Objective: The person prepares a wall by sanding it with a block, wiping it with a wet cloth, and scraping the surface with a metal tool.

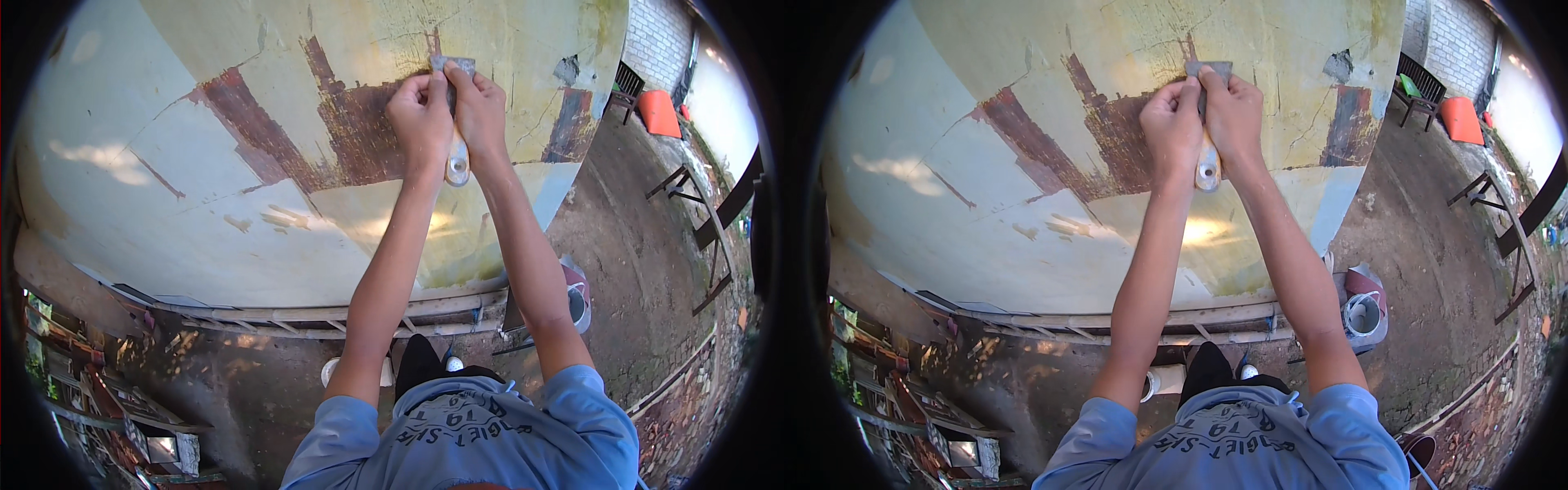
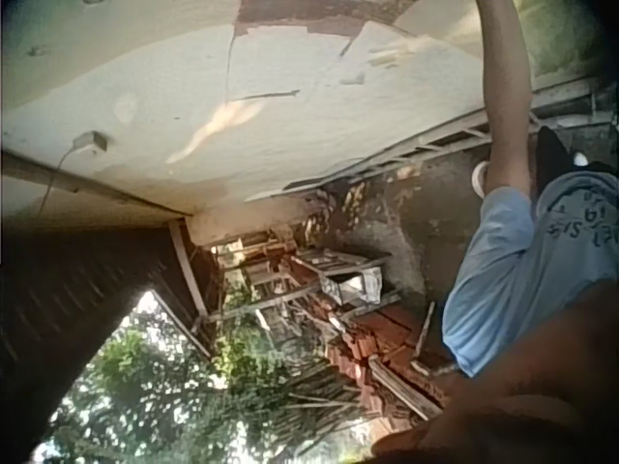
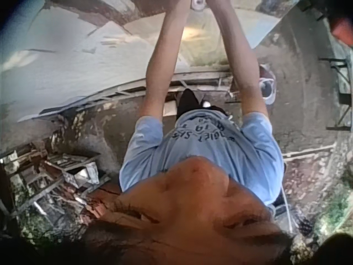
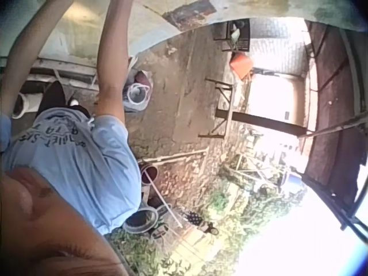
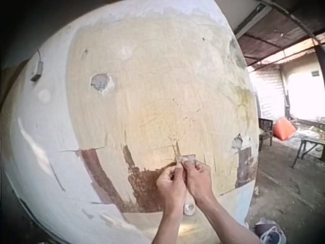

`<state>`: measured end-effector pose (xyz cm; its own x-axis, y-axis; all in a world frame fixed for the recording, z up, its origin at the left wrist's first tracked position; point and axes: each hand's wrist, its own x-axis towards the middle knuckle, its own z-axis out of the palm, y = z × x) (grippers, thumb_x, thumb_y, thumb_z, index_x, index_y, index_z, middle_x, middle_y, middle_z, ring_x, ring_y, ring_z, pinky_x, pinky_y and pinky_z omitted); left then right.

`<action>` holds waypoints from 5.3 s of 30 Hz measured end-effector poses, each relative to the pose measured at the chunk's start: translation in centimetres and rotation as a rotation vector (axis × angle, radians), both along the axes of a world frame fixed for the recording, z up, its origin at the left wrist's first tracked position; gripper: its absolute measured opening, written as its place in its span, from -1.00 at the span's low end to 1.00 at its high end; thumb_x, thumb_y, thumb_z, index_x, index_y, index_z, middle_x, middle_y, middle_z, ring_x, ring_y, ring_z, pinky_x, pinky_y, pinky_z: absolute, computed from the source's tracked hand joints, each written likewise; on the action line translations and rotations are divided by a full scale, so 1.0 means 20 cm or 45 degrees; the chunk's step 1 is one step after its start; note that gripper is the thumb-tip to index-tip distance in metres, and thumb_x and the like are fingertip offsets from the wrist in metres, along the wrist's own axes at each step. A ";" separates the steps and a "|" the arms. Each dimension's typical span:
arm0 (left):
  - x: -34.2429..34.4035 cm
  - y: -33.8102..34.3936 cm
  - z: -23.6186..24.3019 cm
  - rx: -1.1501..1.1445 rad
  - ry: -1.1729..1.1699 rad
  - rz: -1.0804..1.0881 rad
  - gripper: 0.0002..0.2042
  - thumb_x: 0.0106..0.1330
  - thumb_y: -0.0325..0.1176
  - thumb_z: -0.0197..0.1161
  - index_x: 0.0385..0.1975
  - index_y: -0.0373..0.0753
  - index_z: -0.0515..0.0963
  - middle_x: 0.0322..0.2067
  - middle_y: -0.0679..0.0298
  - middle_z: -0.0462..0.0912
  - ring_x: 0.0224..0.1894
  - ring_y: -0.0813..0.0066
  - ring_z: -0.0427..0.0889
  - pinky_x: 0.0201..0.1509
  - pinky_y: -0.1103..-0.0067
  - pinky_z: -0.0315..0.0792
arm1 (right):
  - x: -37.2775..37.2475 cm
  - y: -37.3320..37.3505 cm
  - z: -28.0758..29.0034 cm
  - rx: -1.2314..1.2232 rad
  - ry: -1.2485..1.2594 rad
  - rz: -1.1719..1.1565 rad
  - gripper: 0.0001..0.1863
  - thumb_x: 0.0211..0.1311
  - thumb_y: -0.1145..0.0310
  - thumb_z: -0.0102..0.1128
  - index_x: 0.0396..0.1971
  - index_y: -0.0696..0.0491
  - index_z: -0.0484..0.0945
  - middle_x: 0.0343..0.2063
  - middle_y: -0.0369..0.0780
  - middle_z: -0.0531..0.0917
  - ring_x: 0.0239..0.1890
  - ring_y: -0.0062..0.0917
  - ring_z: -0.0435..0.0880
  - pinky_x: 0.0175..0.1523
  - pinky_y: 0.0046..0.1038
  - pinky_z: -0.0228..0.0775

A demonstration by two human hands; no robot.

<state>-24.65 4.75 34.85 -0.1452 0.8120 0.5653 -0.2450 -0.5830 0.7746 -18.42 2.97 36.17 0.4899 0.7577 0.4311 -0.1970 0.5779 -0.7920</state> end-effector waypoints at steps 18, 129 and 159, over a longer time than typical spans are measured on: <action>0.01 -0.02 0.17 -0.015 -0.042 -0.042 -0.77 0.34 -0.35 0.24 -0.38 -0.46 0.58 -0.52 0.30 0.60 -0.50 0.67 0.48 -0.42 0.65 0.37 | 0.02 0.01 0.15 -0.008 -0.014 0.006 -0.69 0.23 0.27 0.20 -0.58 0.20 0.59 -0.64 -0.34 0.57 -0.64 -0.73 0.40 -0.52 -0.52 0.24; -0.53 -0.39 -1.43 0.036 1.438 0.285 -0.61 0.30 -0.20 0.23 0.11 -0.13 0.50 0.43 -0.19 -0.12 0.45 -0.37 -0.35 0.36 -0.13 -0.21 | 0.55 -1.63 -2.18 -1.966 0.243 0.199 -0.80 0.27 0.22 0.22 -0.35 0.05 0.55 -0.58 -0.32 0.58 -0.62 -0.67 0.48 -0.57 -0.58 0.27; -0.78 -2.89 -2.79 -2.295 1.388 -0.009 -0.66 0.41 -0.10 0.04 -0.02 -0.18 0.57 -0.09 0.19 0.61 -0.09 0.33 0.57 -0.09 0.36 0.49 | 2.28 -1.61 -3.63 -1.893 -0.233 -0.367 -0.55 0.19 0.16 0.31 -0.06 0.16 0.47 -0.45 -0.27 0.55 -0.57 -0.62 0.47 -0.50 -0.50 0.35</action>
<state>-40.18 -53.10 -20.85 -0.3730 0.4258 -0.8244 0.5903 0.7944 0.1432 27.19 -29.26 -36.38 0.7183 0.4358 -0.5424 -0.0586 -0.7389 -0.6713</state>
